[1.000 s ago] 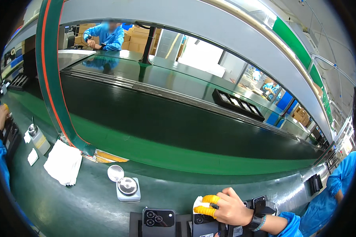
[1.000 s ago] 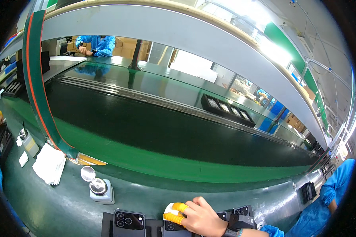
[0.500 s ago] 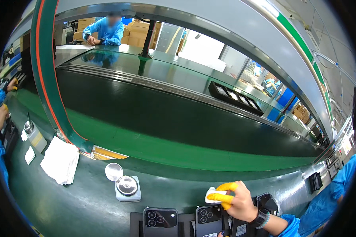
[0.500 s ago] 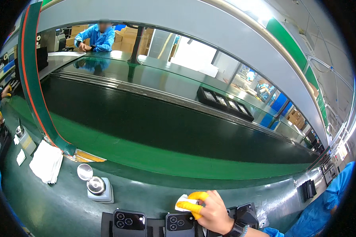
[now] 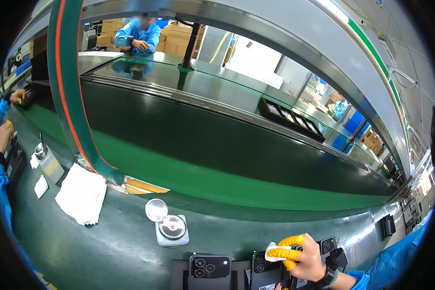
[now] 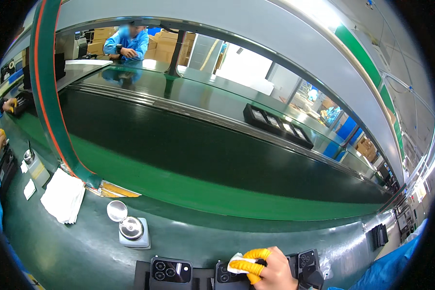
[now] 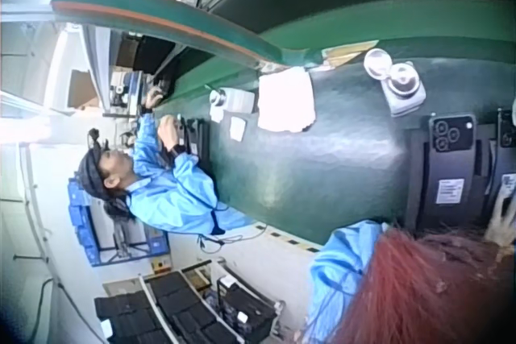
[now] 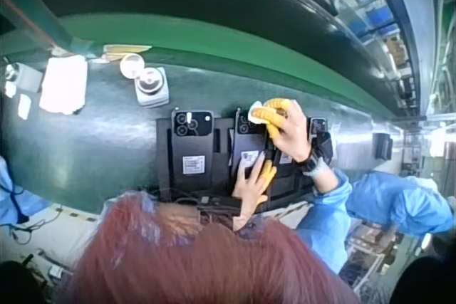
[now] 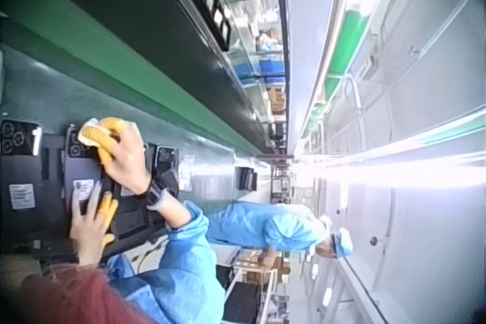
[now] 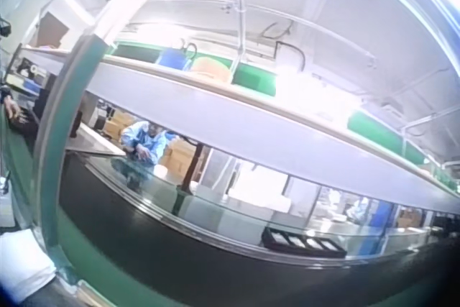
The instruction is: Cleaning the screens of mobile phones and applying protective films on an assembly line.
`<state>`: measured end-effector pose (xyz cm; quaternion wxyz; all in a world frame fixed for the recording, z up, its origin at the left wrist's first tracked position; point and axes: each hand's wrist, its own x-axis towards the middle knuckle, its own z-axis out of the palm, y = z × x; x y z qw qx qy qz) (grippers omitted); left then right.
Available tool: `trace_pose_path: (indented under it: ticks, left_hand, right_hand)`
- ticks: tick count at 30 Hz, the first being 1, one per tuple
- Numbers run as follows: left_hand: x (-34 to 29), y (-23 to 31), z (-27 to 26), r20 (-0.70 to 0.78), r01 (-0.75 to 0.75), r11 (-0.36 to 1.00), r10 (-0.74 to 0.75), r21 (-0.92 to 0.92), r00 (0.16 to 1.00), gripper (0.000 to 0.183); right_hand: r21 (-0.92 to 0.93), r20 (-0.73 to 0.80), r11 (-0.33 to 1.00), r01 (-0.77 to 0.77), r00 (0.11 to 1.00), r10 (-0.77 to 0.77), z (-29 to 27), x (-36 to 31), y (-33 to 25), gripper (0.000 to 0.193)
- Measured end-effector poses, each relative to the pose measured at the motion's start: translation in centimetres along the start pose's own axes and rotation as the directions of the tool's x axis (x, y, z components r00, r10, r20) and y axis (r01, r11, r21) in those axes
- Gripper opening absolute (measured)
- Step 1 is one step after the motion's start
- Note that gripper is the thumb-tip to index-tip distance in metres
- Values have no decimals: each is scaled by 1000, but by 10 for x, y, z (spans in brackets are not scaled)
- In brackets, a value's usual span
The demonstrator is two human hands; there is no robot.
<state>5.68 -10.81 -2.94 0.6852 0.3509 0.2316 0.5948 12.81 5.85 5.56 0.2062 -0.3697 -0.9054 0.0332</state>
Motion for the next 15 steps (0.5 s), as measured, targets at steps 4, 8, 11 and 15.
trace_pose_path:
  ticks: [4, 8, 11, 15]
  left_hand:
    - [9, 36, 2, 216, -310, -341, -285, 888, 934, 83]
    - [4, 14, 4, 168, -118, 467, -65, 876, 984, 81]
    - [1, -2, 5, -121, -16, 971, -13, -237, 993, 80]
    - [0, -1, 12, -132, -25, 970, -8, -243, 991, 80]
  right_hand:
    - [-130, 91, 983, 129, 989, -118, 0, -8, -2, 46]
    - [-169, 120, 978, 121, 988, -102, 1, -15, -7, 47]
    - [-125, 91, 986, 107, 991, -96, 6, -23, -3, 48]
    - [-96, 85, 987, 131, 989, -122, 6, -36, 7, 49]
